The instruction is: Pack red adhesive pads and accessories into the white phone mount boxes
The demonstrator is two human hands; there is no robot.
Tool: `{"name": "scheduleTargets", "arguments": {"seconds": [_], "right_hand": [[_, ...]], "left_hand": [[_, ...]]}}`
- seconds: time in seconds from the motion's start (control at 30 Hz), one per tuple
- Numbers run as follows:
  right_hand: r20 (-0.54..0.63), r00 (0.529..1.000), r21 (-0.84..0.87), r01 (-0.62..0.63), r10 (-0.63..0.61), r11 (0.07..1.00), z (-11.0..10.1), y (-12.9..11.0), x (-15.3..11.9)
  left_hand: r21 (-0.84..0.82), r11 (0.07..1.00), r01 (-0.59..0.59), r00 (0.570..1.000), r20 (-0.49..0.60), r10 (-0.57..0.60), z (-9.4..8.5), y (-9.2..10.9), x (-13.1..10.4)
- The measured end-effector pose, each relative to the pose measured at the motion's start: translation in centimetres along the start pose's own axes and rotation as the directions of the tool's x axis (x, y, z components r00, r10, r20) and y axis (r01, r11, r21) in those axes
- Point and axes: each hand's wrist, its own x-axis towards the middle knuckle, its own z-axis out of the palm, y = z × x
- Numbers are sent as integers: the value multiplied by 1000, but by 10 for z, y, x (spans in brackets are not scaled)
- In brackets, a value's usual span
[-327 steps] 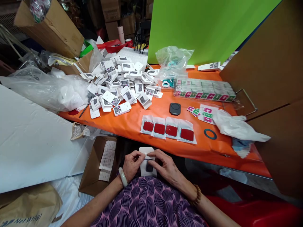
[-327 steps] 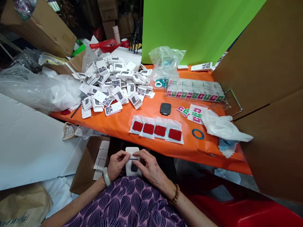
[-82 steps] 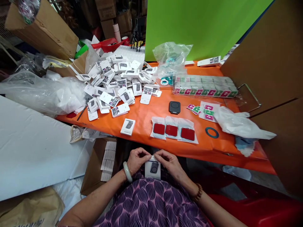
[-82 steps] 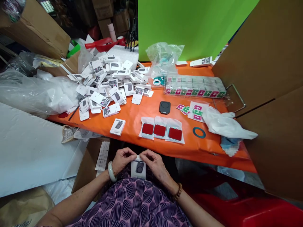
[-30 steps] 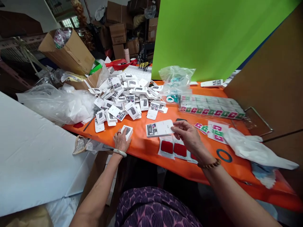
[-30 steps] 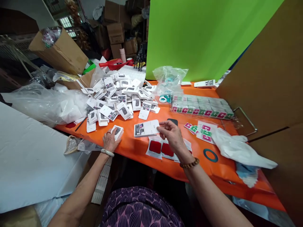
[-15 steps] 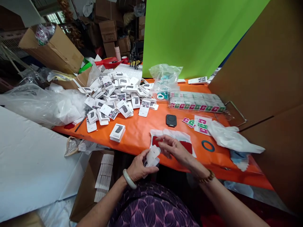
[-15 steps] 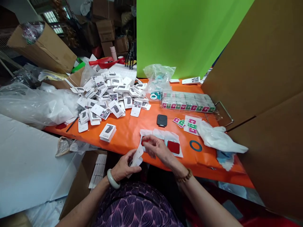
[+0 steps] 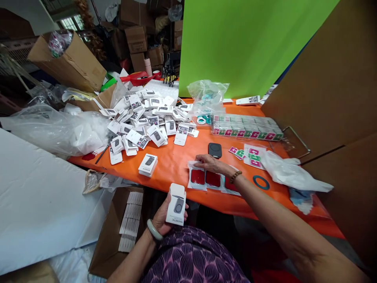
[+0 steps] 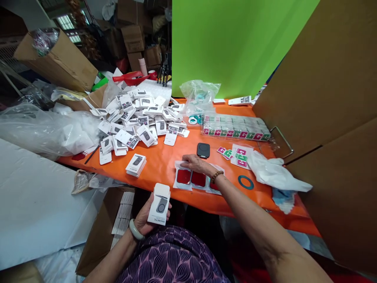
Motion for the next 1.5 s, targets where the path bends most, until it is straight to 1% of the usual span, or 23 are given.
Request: {"name": "scheduleTargets", "arguments": {"seconds": [0.07,0.13,0.2,0.27,0.37,0.47,0.57,0.63,0.7,0.77,0.83,0.9,1.0,1.07,1.1,1.17,1.27,1.33,1.4,1.5], "right_hand": [[19,999,118,44,-47,992,-2,-4,-4],[-5,998,186,66,-66,980,-1,-7,-6],[-14,999,205,50,-48,977,2,-9,-7],[5,1000,235,25,-27,972,4,-9,-6],[25,999,344,15,-25,939,7,-9,-5],[-28,1000,521,5,11,853,8,-17,-10],[-136,987,706,34,89,708,13,-37,-23],[-195,972,779,74,128,622,19,-54,-34],[-225,962,800,93,152,592,25,-69,-44],[-230,960,790,87,161,606,32,-78,-53],[-219,963,766,70,157,640,38,-82,-60],[-171,977,738,43,126,673,42,-81,-65],[-65,995,662,-13,75,749,49,-82,-71],[-40,998,588,-15,47,808,56,-85,-76],[-56,998,541,11,23,841,60,-87,-79],[-136,990,430,102,-48,897,70,-91,-86],[-256,956,268,211,-142,940,87,-90,-98],[-317,936,245,239,-156,940,98,-86,-107],[-359,921,269,260,-154,928,106,-81,-115],[-355,927,302,240,-125,922,112,-77,-124]], "left_hand": [[-21,1000,11,1000,18,-10,-4,-2,2],[-52,999,17,999,33,-15,-7,-5,4],[-84,996,14,999,38,-11,-8,-7,5],[-109,994,4,999,45,1,-9,-7,7],[-130,992,6,998,70,3,-10,-7,9],[-131,991,23,993,117,-8,-11,-8,9],[-123,991,60,986,164,-39,-11,-13,9],[-110,991,79,982,178,-59,-10,-16,9],[-92,992,89,978,198,-70,-7,-18,8],[-70,993,96,970,230,-78,-5,-20,8],[-50,994,93,963,259,-77,-3,-21,7],[-27,995,98,955,282,-86,-3,-24,6],[15,992,122,947,298,-121,-5,-29,6],[31,992,121,949,290,-125,-7,-33,6],[41,992,123,949,288,-129,-8,-34,6],[71,987,146,940,302,-161,-10,-37,6],[96,981,170,924,329,-193,-11,-38,5],[85,986,144,930,329,-164,-9,-37,3],[79,989,124,935,325,-143,-7,-35,1],[101,983,153,926,333,-178,-5,-35,0]]}}
